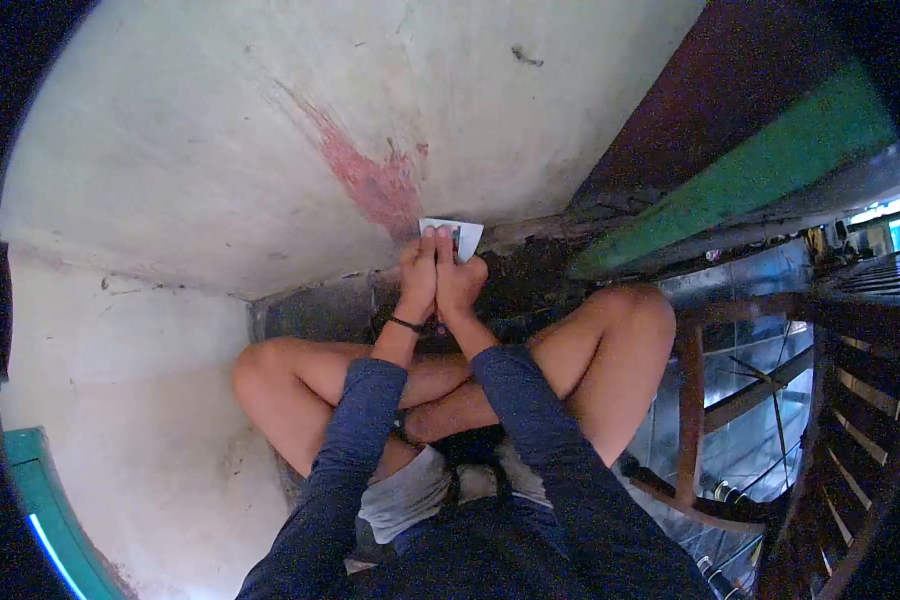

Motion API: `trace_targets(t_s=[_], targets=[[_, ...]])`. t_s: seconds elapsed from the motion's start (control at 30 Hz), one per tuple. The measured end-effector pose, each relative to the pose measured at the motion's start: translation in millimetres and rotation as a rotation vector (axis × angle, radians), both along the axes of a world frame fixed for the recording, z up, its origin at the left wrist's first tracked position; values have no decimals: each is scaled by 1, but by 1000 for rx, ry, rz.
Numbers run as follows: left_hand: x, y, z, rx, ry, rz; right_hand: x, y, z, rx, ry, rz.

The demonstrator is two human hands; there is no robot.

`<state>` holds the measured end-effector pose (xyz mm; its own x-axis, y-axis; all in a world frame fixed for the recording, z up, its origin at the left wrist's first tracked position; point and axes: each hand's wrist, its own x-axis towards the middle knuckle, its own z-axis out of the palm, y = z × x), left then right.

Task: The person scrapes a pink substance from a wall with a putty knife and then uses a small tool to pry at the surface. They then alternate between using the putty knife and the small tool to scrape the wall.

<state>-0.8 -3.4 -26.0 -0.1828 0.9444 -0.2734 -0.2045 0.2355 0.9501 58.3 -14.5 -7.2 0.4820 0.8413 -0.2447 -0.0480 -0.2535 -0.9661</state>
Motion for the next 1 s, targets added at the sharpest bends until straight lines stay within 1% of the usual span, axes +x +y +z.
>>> trace_targets(t_s=[0.03, 0.1, 0.13, 0.17, 0.2, 0.23, 0.33, 0.37, 0.43, 0.47, 0.5, 0.57, 0.6, 0.63, 0.67, 0.7, 0.73, 0.77, 0.8, 0.83, 0.87, 0.9, 0.93, 1.0], targets=[[-5, 5, -18, 38, 21, -59, 0, 4, -10, -48, 29, 8], [1, 0, -57, -48, -105, 0, 0, 2, -52, -210, -128, -6], [2, 0, -51, -76, -165, 31, -3, 4, -53, -275, -204, -12], [2, 1, -44, -93, -116, 45, -4, 4, -52, -219, -129, -17], [5, -7, -9, -116, -71, 59, -4, -3, -34, -169, -57, -21], [8, -9, 11, -135, -30, 71, -3, -4, -18, -114, 11, -27], [-7, 6, 2, 81, 63, -108, 0, 5, -1, 1, 6, -1], [-6, 7, -4, 57, -37, -86, 0, 6, -6, 32, -40, -12], [4, -9, -24, -45, -69, 39, -1, -7, -22, -126, -54, -12], [6, -5, -29, -71, -82, 105, -1, -3, -26, -181, -58, -9], [3, -3, -27, -81, -57, 91, -1, -1, -18, -304, -168, 11], [1, -2, -27, -105, -17, 59, -2, -7, -6, -166, -58, 3], [0, 3, -22, -45, -39, 33, -1, -5, 3, -92, -6, -3], [-3, 6, -18, 11, -61, 8, -2, -3, 8, 52, 30, -16], [-3, 4, -15, 57, -83, -14, 0, 2, -1, 28, -2, -23], [-1, -2, 4, 46, -28, -3, -1, 5, -9, -4, -31, -31], [0, -9, -8, -11, 0, 9, -3, 0, -16, -44, -55, -40], [-1, -8, -24, -53, 30, 23, -2, -3, -21, -137, -78, -15], [-2, -3, -25, -82, 59, 38, -3, -1, -21, -163, -94, -3], [-3, 0, -27, -117, 12, 25, -2, -1, -21, -192, -113, 9], [-3, 0, -29, -53, -4, 24, -1, -1, -22, -217, -136, 19], [0, 0, -10, 15, -22, 22, -3, -2, -15, -21, 38, -32], [2, 1, -2, 79, -41, 22, -2, 4, -5, 1, 11, -35], [0, 10, -5, 90, -16, -2, -3, 6, 6, 22, -38, -36]])
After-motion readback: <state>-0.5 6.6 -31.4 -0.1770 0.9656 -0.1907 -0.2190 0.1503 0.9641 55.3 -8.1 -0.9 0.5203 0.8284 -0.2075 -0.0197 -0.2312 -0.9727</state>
